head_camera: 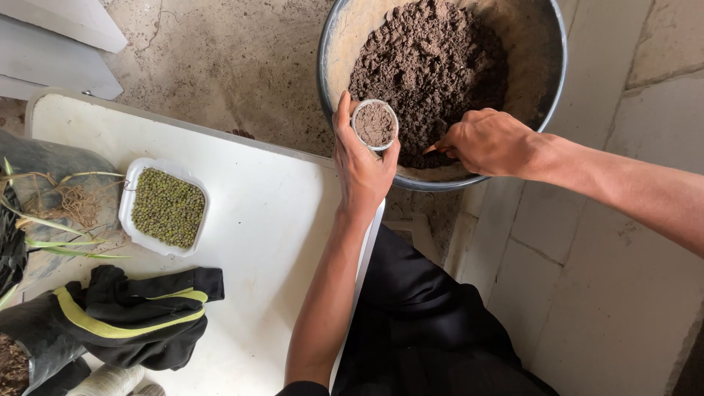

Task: Filling a small plastic cup with soil from a bucket using a spoon

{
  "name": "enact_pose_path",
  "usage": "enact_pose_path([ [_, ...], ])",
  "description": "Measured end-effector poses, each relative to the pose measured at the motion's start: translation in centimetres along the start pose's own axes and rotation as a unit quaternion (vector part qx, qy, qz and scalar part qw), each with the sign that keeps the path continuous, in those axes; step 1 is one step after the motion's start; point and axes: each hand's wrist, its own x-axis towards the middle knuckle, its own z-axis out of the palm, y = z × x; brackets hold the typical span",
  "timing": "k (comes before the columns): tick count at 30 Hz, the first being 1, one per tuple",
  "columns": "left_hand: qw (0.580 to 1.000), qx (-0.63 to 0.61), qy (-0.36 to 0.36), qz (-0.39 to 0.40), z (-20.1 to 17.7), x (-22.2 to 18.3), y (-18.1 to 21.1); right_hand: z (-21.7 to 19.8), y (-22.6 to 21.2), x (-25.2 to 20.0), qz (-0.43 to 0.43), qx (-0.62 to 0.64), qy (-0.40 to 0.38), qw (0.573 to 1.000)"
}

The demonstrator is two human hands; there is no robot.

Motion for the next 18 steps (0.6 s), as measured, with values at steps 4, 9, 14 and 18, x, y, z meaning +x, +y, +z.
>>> enact_pose_path([
  [4, 1.0, 0.008, -0.002, 0.001, 0.0, -0.1, -0.2, -1.8, -0.6, -0.1, -0.007, 0.026, -0.021, 0.999],
  [9, 1.0, -0.002, -0.007, -0.001, 0.0, -0.1, -0.2, -6.2, -3.3, -2.1, 0.065, 0.046, -0.074, 0.994],
  [14, 1.0, 0.004, -0.006, -0.001, 0.1, -0.3, -0.7, -2.9, -1.0, -1.8, 0.071, -0.064, 0.05, 0.994],
  [18, 1.0, 0.009, -0.007, 0.002, 0.2, -0.4, -0.7, -0.1, 1.3, -0.6, 0.058, -0.136, 0.064, 0.987],
])
